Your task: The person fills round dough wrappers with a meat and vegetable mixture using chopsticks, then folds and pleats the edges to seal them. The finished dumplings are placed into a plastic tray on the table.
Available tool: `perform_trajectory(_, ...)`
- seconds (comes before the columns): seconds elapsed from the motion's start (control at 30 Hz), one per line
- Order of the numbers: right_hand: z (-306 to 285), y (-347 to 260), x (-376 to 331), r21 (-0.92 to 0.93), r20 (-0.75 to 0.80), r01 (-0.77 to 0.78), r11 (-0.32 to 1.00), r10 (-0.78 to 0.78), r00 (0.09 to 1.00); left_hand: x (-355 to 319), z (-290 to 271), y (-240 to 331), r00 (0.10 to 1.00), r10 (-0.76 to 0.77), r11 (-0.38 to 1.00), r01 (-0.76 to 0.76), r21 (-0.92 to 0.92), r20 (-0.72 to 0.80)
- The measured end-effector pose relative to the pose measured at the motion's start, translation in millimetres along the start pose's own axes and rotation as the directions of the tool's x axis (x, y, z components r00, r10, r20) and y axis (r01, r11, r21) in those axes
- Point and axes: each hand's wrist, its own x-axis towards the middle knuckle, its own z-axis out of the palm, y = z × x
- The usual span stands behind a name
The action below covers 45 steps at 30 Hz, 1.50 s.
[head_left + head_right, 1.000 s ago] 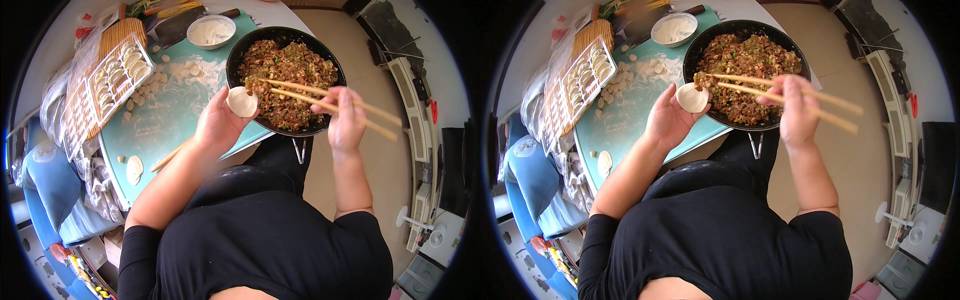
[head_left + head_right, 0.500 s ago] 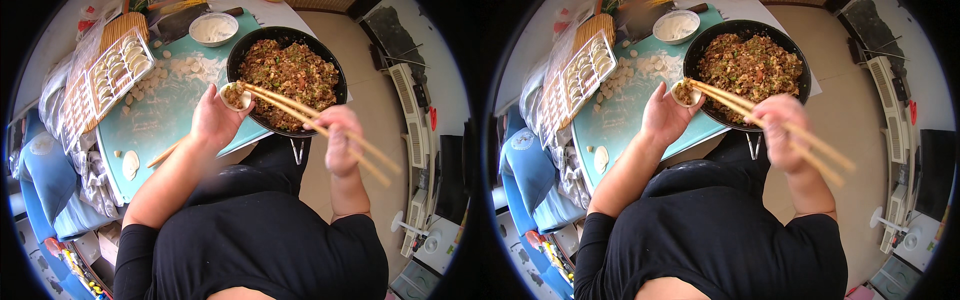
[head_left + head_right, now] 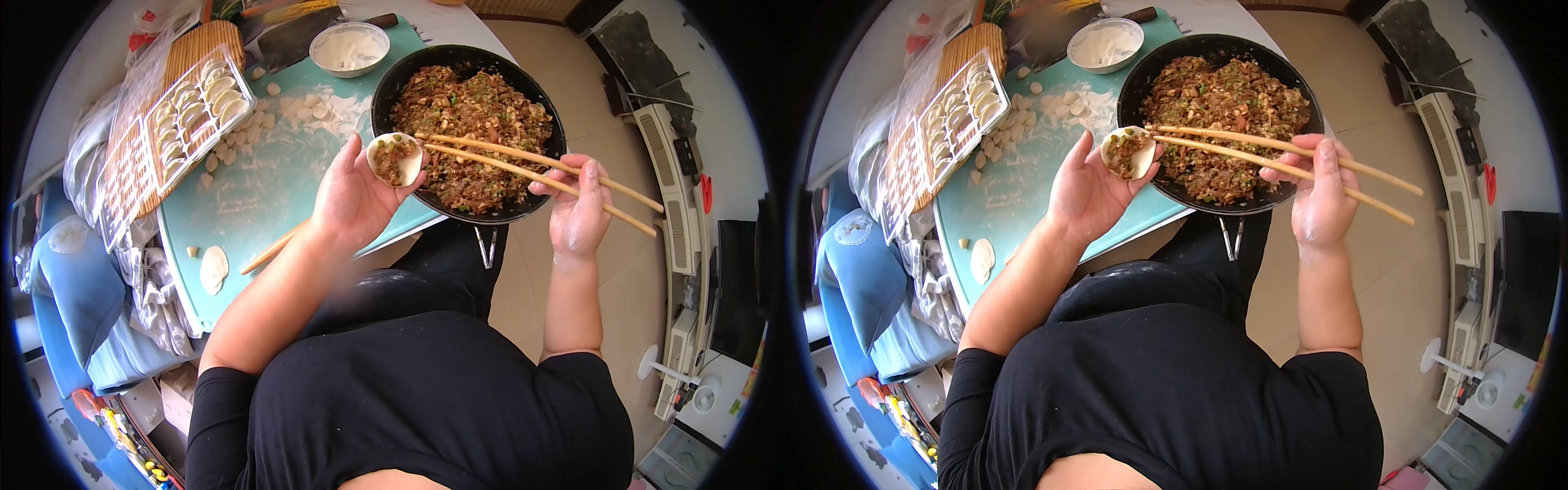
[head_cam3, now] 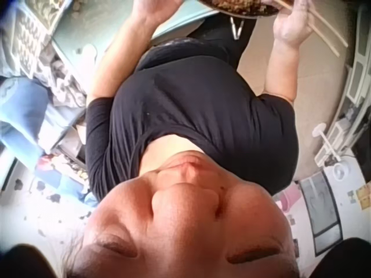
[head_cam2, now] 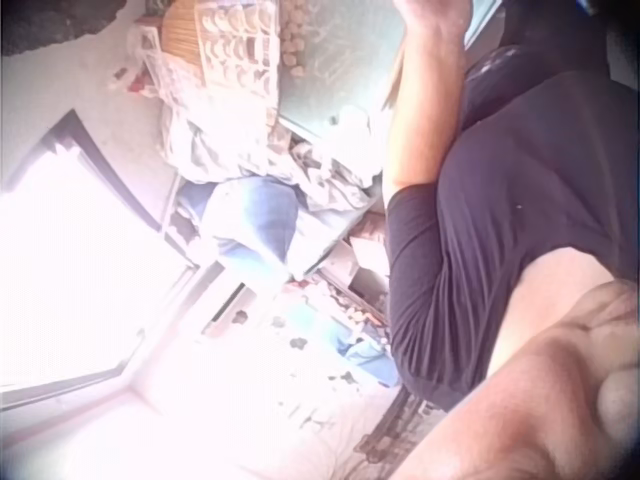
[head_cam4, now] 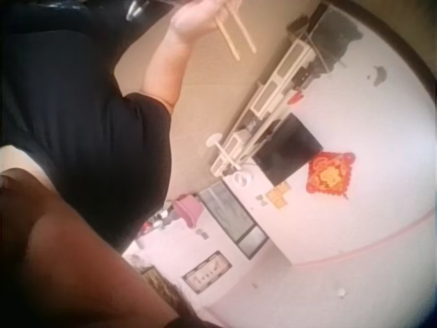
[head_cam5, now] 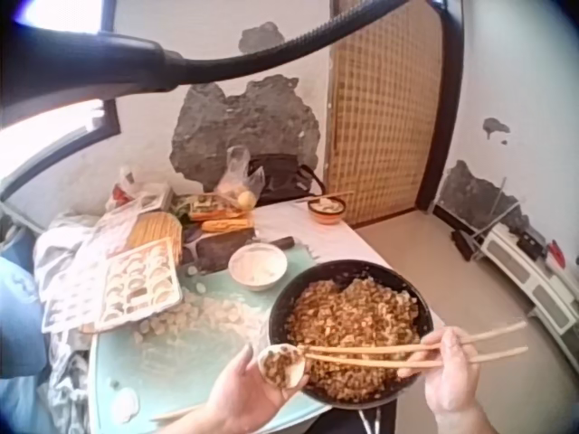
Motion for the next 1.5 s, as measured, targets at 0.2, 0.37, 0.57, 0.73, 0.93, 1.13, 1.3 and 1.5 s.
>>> perform_trajectory(0.2, 11.1, 3.5, -22.5, -0.11, 0.265, 0.308, 0.945, -0.27, 0.925, 1.9, 3.7, -3.7, 1.0, 0.0, 1.0, 0.0, -0.01, 0.007)
perform_trajectory(0.37, 14.1, -4.9, -21.3, -0.191, 0.295, 0.457, 0.869, -0.393, 0.871, 0.3, 5.2, -3.9, 1.0, -0.007, 1.0, 0.008, -0.021, 0.023)
perform_trajectory(0.57, 20.5, -10.6, -24.9, -0.381, 0.525, 0.601, 0.703, -0.371, 0.766, -0.7, 4.8, -6.1, 1.0, 0.01, 1.0, -0.01, -0.008, -0.012)
perform_trajectory(0.73, 19.6, -11.6, -20.0, -0.104, 0.309, 0.394, 0.913, -0.347, 0.886, -1.7, 2.9, -3.6, 1.0, 0.015, 1.0, -0.015, -0.003, -0.019)
perform_trajectory(0.93, 4.5, -13.3, -0.2, 0.06, 0.319, 0.037, 0.997, -0.054, 0.946, -7.8, 8.3, -4.5, 0.999, -0.018, 0.999, 0.019, 0.03, -0.029)
perform_trajectory(1.13, -4.8, 2.1, 18.4, 0.063, 0.293, -0.083, 0.995, 0.061, 0.954, -12.5, 7.3, -4.6, 0.998, -0.06, 0.992, 0.062, 0.106, -0.028)
perform_trajectory(1.3, -10.0, 4.9, 25.4, 0.109, 0.246, -0.143, 0.984, 0.113, 0.963, -16.6, 7.5, -2.9, 0.997, -0.08, 0.993, 0.082, 0.087, -0.024)
perform_trajectory(1.5, -3.9, 13.8, 27.1, 0.155, 0.232, -0.218, 0.964, 0.179, 0.956, -18.1, 6.6, -5.0, 0.993, -0.12, 0.99, 0.119, 0.076, 0.013)
